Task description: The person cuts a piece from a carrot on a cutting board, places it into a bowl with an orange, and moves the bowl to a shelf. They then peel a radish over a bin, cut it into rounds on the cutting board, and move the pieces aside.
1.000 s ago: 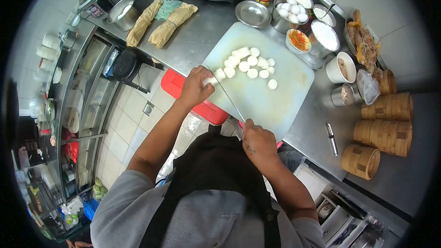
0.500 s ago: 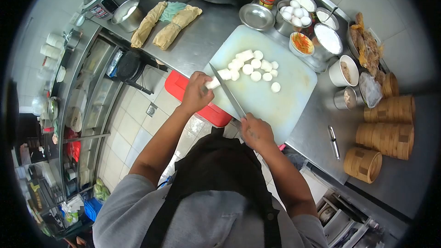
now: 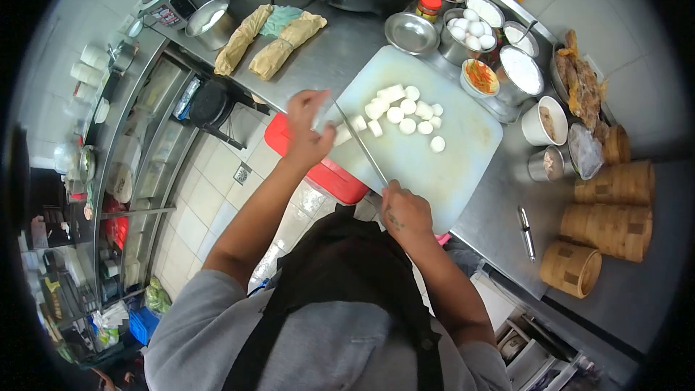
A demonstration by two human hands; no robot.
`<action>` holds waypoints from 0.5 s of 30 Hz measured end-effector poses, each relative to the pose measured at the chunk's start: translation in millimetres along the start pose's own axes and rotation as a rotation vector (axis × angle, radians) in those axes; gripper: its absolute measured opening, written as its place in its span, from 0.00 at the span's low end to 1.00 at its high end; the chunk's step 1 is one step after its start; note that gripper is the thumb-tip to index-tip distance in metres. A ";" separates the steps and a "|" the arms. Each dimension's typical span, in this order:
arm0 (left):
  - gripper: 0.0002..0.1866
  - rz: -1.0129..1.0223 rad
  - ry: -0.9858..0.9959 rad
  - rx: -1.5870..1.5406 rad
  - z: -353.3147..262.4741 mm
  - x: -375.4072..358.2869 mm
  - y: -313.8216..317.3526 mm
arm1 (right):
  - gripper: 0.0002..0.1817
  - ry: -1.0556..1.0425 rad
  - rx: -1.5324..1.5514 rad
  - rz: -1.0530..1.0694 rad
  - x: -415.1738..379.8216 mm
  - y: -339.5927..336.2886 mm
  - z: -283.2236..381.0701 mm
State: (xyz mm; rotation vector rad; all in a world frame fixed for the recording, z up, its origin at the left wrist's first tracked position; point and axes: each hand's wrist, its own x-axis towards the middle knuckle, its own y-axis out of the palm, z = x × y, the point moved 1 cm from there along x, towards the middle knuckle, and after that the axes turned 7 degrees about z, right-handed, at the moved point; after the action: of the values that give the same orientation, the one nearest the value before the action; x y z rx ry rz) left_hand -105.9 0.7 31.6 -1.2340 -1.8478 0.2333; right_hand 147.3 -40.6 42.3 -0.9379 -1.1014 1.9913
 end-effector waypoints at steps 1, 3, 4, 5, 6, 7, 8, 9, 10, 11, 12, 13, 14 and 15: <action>0.26 0.008 0.005 -0.002 1.0 -3.6 -2.3 | 0.14 -0.006 0.008 -0.017 -1.3 0.2 -1.1; 0.24 -0.024 -0.114 -0.040 3.6 -20.2 -3.8 | 0.14 -0.013 0.018 -0.029 -7.9 -2.5 -1.5; 0.24 -0.026 -0.118 -0.040 3.0 -26.4 -0.9 | 0.14 -0.031 0.023 -0.048 -9.2 -6.0 -0.4; 0.21 0.098 -0.214 -0.127 2.3 -31.2 3.6 | 0.14 -0.035 0.022 -0.045 -11.0 -9.9 1.7; 0.18 0.222 -0.309 -0.215 3.0 -34.2 7.9 | 0.14 -0.041 -0.005 -0.023 -13.9 -14.3 4.1; 0.15 0.241 -0.272 -0.168 3.6 -35.7 10.4 | 0.14 -0.045 -0.033 -0.001 -16.6 -17.5 5.4; 0.15 0.240 -0.275 -0.171 7.2 -38.4 14.3 | 0.14 -0.044 -0.037 0.002 -18.6 -19.2 5.4; 0.13 0.256 -0.261 -0.144 11.3 -41.1 19.3 | 0.14 -0.064 -0.048 0.009 -20.8 -20.5 5.2; 0.12 0.272 -0.247 -0.114 15.6 -43.3 23.1 | 0.14 -0.085 -0.060 0.015 -22.1 -22.0 5.5; 0.12 0.270 -0.249 -0.115 17.5 -42.9 23.5 | 0.14 -0.086 -0.061 0.017 -22.9 -23.9 6.3; 0.12 0.257 -0.188 -0.062 19.1 -42.4 23.3 | 0.14 -0.089 -0.073 0.018 -23.7 -25.7 7.5; 0.12 0.244 -0.126 -0.009 20.4 -42.6 23.1 | 0.13 -0.091 -0.085 0.019 -24.4 -26.9 8.4; 0.12 0.244 -0.127 -0.010 20.3 -41.7 22.2 | 0.13 -0.090 -0.085 0.020 -24.5 -28.1 8.5; 0.12 0.263 -0.148 -0.042 20.4 -41.0 21.7 | 0.13 -0.058 -0.077 0.072 -24.3 -28.9 7.8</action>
State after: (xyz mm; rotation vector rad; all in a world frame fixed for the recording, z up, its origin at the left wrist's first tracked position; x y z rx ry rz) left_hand -101.9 -16.3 -15.9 -1.5253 -1.8186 0.4422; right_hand 159.5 -51.3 77.3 -0.9771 -1.2001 2.0580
